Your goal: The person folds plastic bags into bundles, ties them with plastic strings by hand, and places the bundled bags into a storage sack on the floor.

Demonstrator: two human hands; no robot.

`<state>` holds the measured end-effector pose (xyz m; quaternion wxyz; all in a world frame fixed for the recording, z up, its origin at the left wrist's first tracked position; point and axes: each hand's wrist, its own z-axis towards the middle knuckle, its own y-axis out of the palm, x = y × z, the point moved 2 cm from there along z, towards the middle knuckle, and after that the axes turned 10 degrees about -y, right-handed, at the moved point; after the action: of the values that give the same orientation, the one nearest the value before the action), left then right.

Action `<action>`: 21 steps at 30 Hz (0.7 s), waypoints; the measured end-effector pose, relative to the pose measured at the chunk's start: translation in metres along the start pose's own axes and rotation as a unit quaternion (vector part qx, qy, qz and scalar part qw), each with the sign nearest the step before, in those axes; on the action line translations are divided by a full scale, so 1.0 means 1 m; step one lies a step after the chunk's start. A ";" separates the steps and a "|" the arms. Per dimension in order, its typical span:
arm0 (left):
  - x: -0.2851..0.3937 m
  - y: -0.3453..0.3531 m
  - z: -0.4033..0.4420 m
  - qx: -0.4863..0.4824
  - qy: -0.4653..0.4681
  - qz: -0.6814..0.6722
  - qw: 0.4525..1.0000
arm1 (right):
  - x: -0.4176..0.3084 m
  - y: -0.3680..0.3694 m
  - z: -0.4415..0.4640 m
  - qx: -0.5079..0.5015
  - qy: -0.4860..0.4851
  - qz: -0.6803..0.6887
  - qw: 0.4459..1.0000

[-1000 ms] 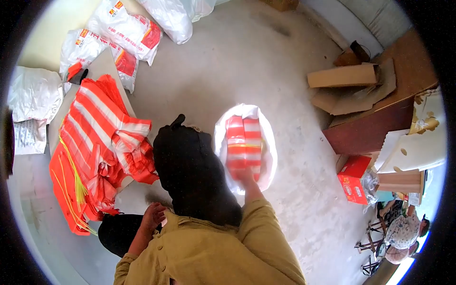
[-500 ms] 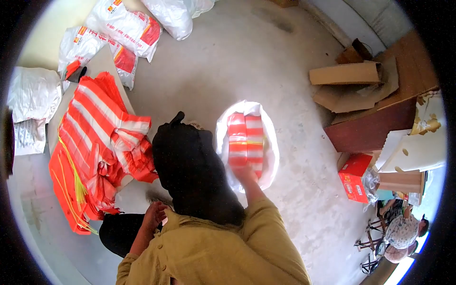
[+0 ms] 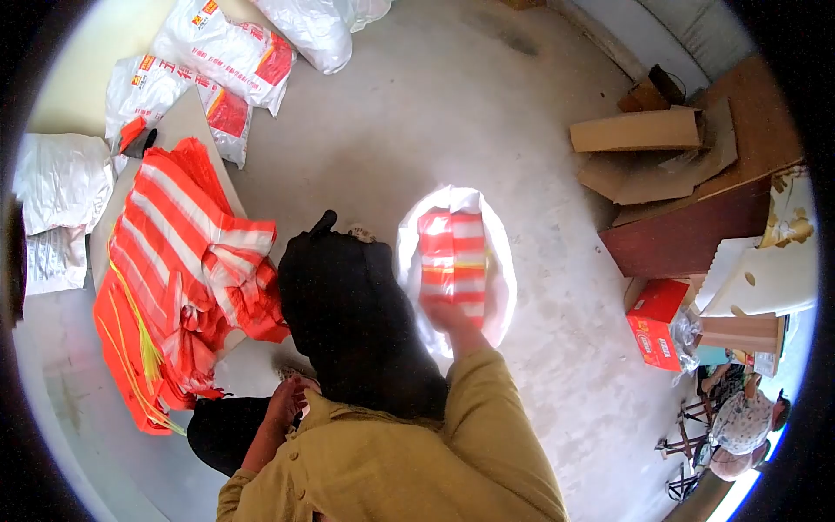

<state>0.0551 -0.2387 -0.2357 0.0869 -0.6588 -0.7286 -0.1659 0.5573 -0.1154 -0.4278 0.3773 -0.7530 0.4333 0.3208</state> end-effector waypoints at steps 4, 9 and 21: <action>0.006 0.014 -0.006 0.024 0.017 0.012 1.000 | -0.016 -0.004 -0.007 0.013 0.061 -0.083 0.995; 0.011 0.023 -0.014 0.011 0.010 0.036 0.999 | -0.086 -0.017 -0.030 -0.069 0.041 -0.328 0.941; 0.013 0.022 -0.016 0.012 -0.012 0.024 1.000 | -0.046 0.001 -0.006 -0.060 0.038 -0.274 0.959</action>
<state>0.0739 -0.2304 -0.2134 0.0903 -0.6766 -0.7158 -0.1469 0.5384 -0.1021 -0.3880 0.3885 -0.8754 0.2047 0.2020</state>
